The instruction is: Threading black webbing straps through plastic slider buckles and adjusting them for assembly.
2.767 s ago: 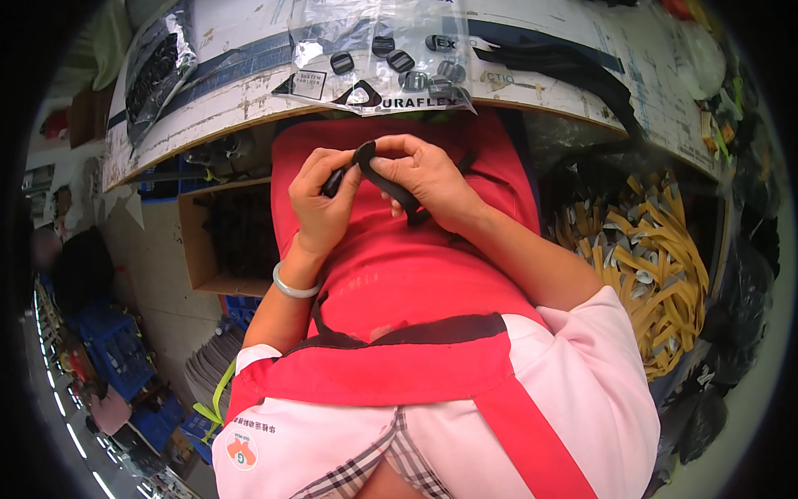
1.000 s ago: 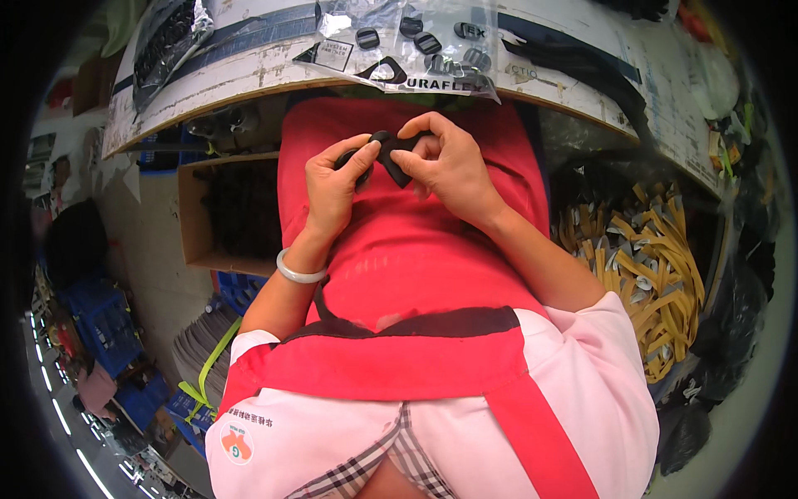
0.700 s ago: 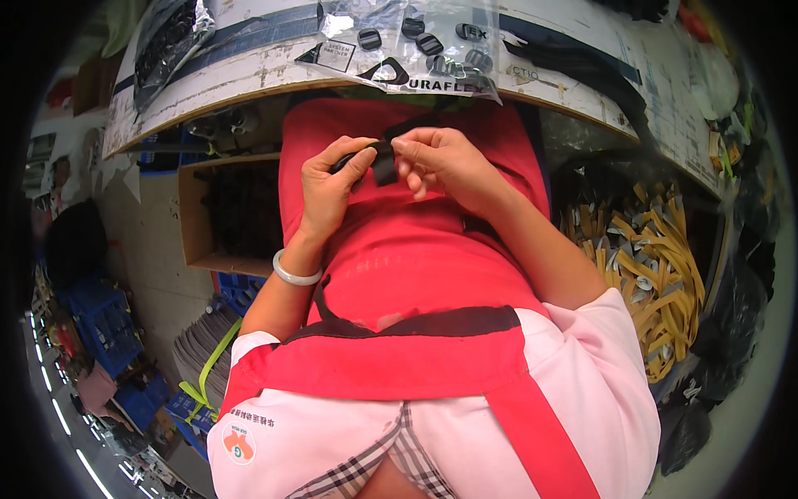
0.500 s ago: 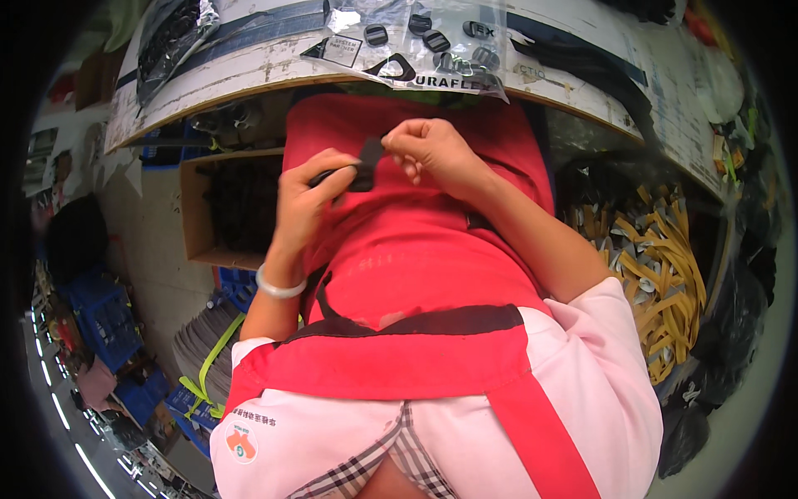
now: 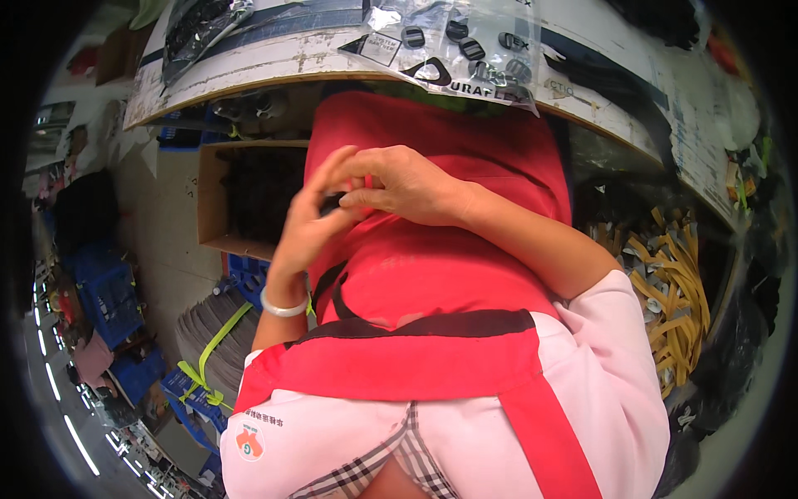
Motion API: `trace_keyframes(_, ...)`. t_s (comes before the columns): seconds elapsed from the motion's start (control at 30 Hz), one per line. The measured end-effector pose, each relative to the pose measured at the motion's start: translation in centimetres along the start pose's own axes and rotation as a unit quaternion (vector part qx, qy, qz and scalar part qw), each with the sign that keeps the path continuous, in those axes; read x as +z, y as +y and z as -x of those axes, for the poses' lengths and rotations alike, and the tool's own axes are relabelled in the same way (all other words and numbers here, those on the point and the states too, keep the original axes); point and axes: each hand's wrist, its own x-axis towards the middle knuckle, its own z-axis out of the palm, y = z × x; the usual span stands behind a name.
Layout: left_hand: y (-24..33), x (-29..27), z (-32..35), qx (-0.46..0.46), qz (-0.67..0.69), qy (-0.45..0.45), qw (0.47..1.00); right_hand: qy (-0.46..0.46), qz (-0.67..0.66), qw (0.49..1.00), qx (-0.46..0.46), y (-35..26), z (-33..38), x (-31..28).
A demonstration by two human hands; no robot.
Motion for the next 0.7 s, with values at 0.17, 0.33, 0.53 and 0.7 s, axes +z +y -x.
trace_keyframes(0.17,-1.0,2.1,-2.2,-0.147,0.25,-0.112,0.95,0.058,-0.123,0.989,0.064,1.6,2.2,-2.2)
trace_keyframes(0.33,-3.0,1.8,-3.4,-0.181,0.271,-0.075,0.943,0.097,-0.23,0.947,0.2,2.3,4.0,-4.3)
trace_keyframes(0.53,-3.5,4.1,-5.6,-0.062,0.098,-0.004,0.993,0.136,-0.269,0.945,0.132,3.7,4.2,-3.5)
trace_keyframes(0.7,-3.0,5.0,-6.6,-0.077,0.126,-0.073,0.986,0.257,0.133,0.957,-0.008,2.4,6.4,-7.9)
